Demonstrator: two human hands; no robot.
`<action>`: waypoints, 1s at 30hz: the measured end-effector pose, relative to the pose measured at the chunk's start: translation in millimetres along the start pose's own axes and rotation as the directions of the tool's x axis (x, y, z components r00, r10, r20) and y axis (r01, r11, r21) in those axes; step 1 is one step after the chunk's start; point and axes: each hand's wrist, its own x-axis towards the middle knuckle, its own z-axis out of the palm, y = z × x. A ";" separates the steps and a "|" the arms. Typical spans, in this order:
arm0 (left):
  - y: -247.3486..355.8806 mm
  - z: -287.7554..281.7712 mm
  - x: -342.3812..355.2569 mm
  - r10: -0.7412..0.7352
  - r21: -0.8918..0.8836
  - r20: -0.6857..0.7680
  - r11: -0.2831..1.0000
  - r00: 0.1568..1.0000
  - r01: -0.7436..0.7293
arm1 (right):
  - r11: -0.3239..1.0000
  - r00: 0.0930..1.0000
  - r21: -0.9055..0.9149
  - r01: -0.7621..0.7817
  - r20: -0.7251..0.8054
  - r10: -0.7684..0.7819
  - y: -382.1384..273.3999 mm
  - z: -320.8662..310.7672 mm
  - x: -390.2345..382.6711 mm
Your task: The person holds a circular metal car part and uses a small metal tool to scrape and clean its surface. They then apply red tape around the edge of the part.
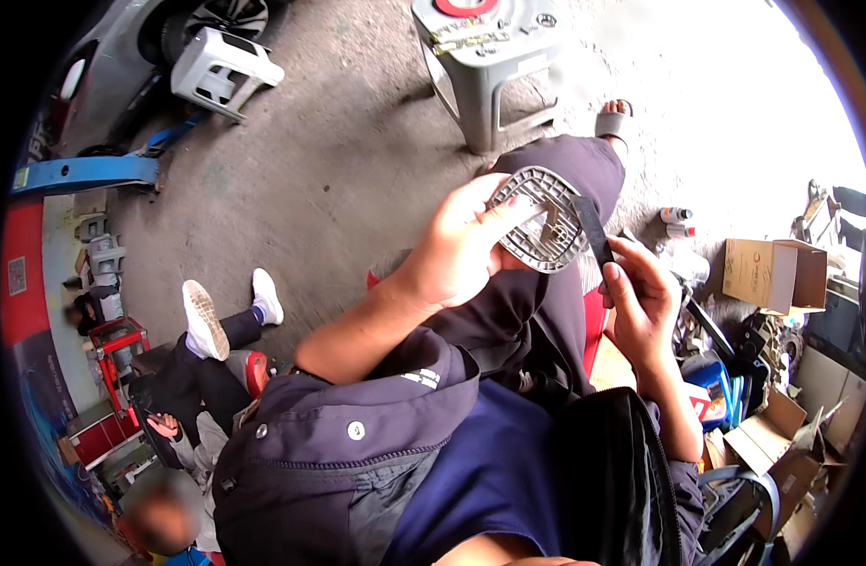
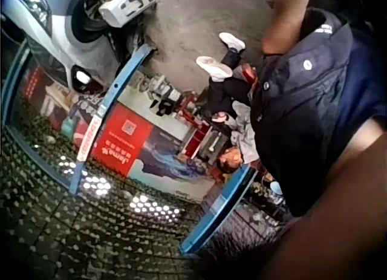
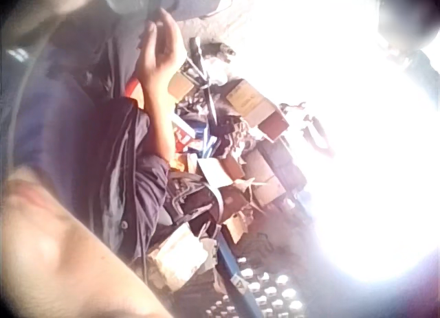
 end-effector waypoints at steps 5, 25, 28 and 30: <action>6.3 -19.6 -2.8 -0.067 -0.070 -0.130 0.996 0.989 0.058 | 0.903 0.950 -0.302 0.305 0.167 -0.265 1.7 0.0 24.7; 20.6 -53.8 -28.0 0.157 -0.042 -0.310 0.983 0.938 -0.179 | 0.905 0.937 -0.297 0.304 0.265 -0.228 -19.0 47.6 51.3; 34.1 -53.0 -28.2 0.181 -0.035 -0.338 0.978 0.924 -0.204 | 0.929 0.954 -0.281 0.241 0.246 -0.172 -21.9 50.3 49.5; 38.9 -55.4 -30.8 0.183 -0.002 -0.357 0.980 0.916 -0.197 | 0.986 0.985 -0.147 0.082 0.164 -0.058 -18.7 55.0 42.8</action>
